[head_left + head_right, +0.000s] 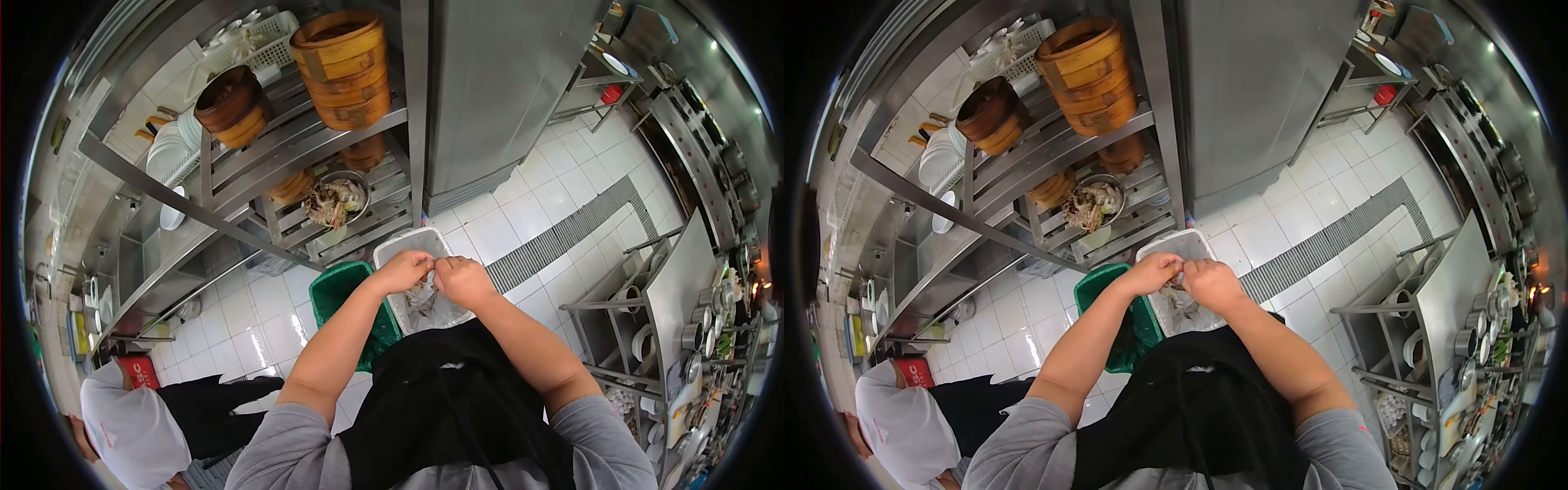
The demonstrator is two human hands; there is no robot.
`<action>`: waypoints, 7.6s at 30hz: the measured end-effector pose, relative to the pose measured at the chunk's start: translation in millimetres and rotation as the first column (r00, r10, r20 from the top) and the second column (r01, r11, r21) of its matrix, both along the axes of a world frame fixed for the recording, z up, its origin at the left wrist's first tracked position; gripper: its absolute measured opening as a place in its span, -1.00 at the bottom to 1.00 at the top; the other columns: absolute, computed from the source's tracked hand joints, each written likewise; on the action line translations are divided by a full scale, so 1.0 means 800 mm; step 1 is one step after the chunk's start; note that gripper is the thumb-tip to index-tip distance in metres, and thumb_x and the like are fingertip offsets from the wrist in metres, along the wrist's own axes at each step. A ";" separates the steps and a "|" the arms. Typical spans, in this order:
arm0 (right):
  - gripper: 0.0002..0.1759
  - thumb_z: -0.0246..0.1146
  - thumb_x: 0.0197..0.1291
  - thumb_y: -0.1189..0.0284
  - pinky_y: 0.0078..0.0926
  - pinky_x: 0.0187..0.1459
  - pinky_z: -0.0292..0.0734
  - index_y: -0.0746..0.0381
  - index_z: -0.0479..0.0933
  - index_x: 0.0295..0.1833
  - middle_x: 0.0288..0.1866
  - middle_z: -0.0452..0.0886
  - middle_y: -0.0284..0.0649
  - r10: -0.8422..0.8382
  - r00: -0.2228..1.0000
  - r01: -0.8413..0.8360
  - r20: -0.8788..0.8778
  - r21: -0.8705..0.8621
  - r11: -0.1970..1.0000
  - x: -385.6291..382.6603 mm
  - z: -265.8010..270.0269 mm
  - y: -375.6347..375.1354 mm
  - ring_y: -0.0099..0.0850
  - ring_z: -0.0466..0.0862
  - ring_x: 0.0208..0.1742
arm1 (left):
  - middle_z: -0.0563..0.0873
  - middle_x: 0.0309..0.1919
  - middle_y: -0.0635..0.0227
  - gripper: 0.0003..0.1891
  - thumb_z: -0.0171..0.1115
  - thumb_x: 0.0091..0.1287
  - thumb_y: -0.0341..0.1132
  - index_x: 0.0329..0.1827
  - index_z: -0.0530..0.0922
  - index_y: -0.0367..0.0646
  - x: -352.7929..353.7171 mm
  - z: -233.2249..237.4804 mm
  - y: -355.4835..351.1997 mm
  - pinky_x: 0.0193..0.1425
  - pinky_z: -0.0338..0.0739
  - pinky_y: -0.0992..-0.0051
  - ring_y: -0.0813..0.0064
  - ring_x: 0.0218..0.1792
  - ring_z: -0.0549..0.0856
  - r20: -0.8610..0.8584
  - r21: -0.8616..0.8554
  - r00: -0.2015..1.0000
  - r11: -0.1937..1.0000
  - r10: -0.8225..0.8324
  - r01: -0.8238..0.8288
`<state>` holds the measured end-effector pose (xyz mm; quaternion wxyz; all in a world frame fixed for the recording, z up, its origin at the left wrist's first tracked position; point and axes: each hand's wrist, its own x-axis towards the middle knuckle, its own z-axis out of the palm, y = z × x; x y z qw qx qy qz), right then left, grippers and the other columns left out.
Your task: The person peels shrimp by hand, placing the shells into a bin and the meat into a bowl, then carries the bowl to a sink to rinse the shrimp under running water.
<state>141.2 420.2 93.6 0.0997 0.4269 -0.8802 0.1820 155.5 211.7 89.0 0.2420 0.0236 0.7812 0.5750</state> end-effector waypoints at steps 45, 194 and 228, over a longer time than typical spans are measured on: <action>-0.56 0.35 0.20 0.48 -0.27 -0.09 0.68 0.25 0.48 0.20 -0.19 0.65 -0.28 0.247 -0.119 0.846 0.962 -0.032 0.533 -0.031 -0.093 -0.005 -0.50 0.65 -0.23 | 0.68 0.24 0.15 -0.62 0.24 0.30 -0.42 0.20 0.61 0.02 -0.059 0.042 -0.239 0.47 0.41 -0.01 0.00 0.37 0.55 -0.324 -0.859 0.930 0.358 0.173 -0.366; -0.74 0.16 0.60 0.47 -0.35 0.00 0.78 0.42 0.54 0.22 -0.04 0.77 -0.11 0.511 0.238 0.686 0.826 -0.516 0.514 -0.022 -0.023 -0.027 -0.36 0.81 -0.08 | 0.77 0.08 0.31 -0.61 0.33 0.32 -0.58 0.22 0.65 -0.21 -0.017 -0.020 -0.009 0.29 0.56 0.43 0.50 0.14 0.69 -0.246 0.369 0.898 0.892 0.365 -0.262; -0.80 0.27 0.32 0.39 -0.15 -0.23 0.75 0.28 0.63 -0.05 -0.35 0.77 -0.04 -0.068 0.995 0.067 0.066 0.021 0.998 -0.021 -0.007 -0.027 -0.09 0.81 -0.31 | 0.73 -0.44 0.38 -0.73 0.26 0.50 -0.21 -0.09 0.73 -0.28 -0.017 -0.013 -0.017 -0.23 0.54 0.42 0.55 -0.38 0.63 -0.107 -0.080 0.981 0.982 0.161 -0.170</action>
